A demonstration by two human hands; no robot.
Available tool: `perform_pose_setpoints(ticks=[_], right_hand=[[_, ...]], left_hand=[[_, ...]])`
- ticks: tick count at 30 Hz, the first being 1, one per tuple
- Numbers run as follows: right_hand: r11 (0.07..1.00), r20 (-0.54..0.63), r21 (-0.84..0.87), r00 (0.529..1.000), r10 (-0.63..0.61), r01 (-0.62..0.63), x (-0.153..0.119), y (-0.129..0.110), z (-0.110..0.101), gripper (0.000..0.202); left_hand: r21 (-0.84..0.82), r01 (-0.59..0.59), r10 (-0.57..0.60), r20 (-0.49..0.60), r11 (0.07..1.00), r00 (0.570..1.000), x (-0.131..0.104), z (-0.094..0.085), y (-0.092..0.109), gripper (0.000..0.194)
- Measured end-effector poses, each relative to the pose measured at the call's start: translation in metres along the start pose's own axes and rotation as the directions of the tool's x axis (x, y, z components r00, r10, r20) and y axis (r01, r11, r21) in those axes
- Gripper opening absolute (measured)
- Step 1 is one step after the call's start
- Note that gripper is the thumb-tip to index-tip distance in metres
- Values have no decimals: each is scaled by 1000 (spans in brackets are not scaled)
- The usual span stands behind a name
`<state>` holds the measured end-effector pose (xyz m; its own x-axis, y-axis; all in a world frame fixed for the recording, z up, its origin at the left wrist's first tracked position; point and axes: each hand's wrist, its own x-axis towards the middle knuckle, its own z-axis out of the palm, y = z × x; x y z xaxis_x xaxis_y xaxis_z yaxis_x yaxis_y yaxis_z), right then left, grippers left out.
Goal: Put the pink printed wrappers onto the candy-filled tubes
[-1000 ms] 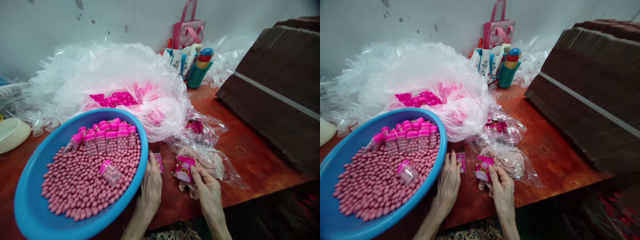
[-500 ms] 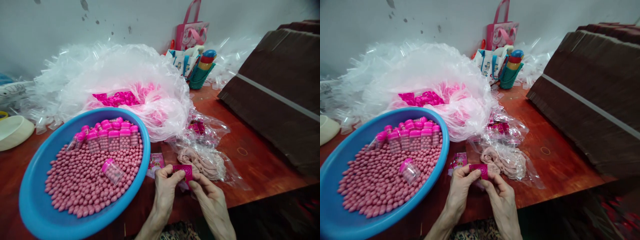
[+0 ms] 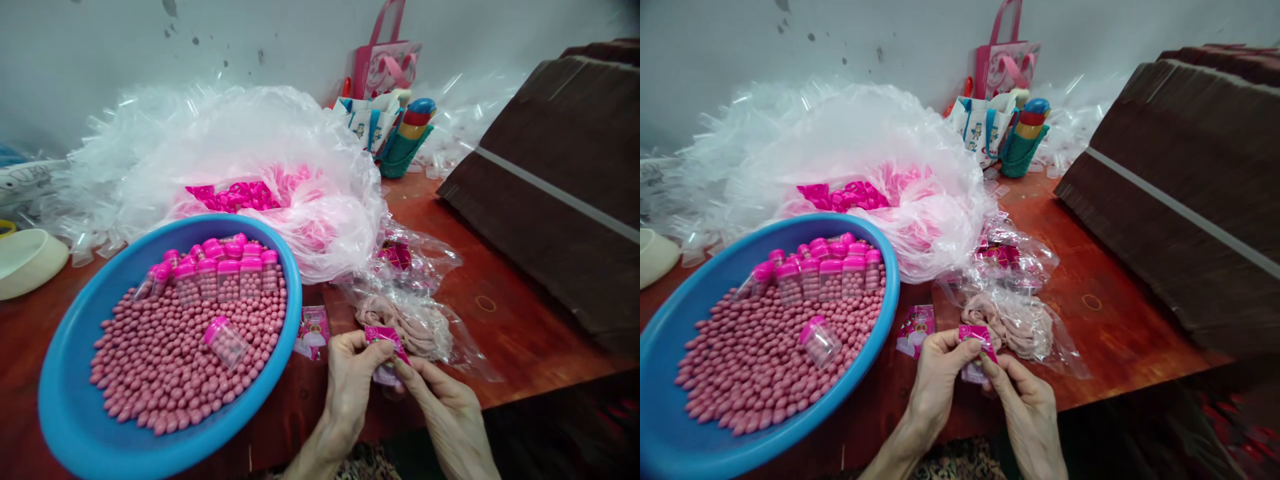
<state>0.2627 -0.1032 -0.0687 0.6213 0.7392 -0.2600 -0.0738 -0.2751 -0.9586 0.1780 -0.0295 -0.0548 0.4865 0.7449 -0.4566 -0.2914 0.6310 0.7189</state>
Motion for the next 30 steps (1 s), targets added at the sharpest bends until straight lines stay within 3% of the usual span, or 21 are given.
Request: perform_pose_setpoints(ticks=[3, 6, 10, 13, 16, 20, 24, 26, 30], right_hand=[[999, -17, 1, 999, -42, 42, -2, -12, 2, 20], [973, -18, -12, 973, -230, 230, -5, -25, 8, 11], [898, 88, -33, 896, -434, 438, -13, -37, 18, 14], [831, 154, -76, 830, -536, 550, -19, -42, 28, 20], [746, 183, -135, 756, -628, 653, -21, -49, 45, 28], [567, 356, -146, 578, -734, 811, -23, -63, 74, 30], [516, 396, -71, 498, -771, 854, -26, -70, 105, 28], [494, 409, -14, 456, -790, 869, -26, -69, 118, 29], [399, 354, 16, 368, -859, 917, -23, -65, 134, 37]], left_hand=[[46, -57, 56, 16, 997, 998, -10, -1, 12, 15], [114, -148, 148, 7, 982, 989, -22, -4, 26, 13], [250, -283, 289, 14, 926, 957, -40, -14, 45, 16], [344, -416, 435, 24, 842, 900, -54, -24, 56, 24], [259, -470, 503, -76, 844, 861, -63, -37, 63, 26], [29, -467, 454, -297, 884, 840, -69, -57, 77, 15], [-157, -434, 309, -498, 887, 810, -75, -75, 96, 22], [-214, -443, 283, -519, 870, 806, -78, -83, 103, 24], [-257, -421, 287, -431, 870, 856, -83, -98, 107, 16]])
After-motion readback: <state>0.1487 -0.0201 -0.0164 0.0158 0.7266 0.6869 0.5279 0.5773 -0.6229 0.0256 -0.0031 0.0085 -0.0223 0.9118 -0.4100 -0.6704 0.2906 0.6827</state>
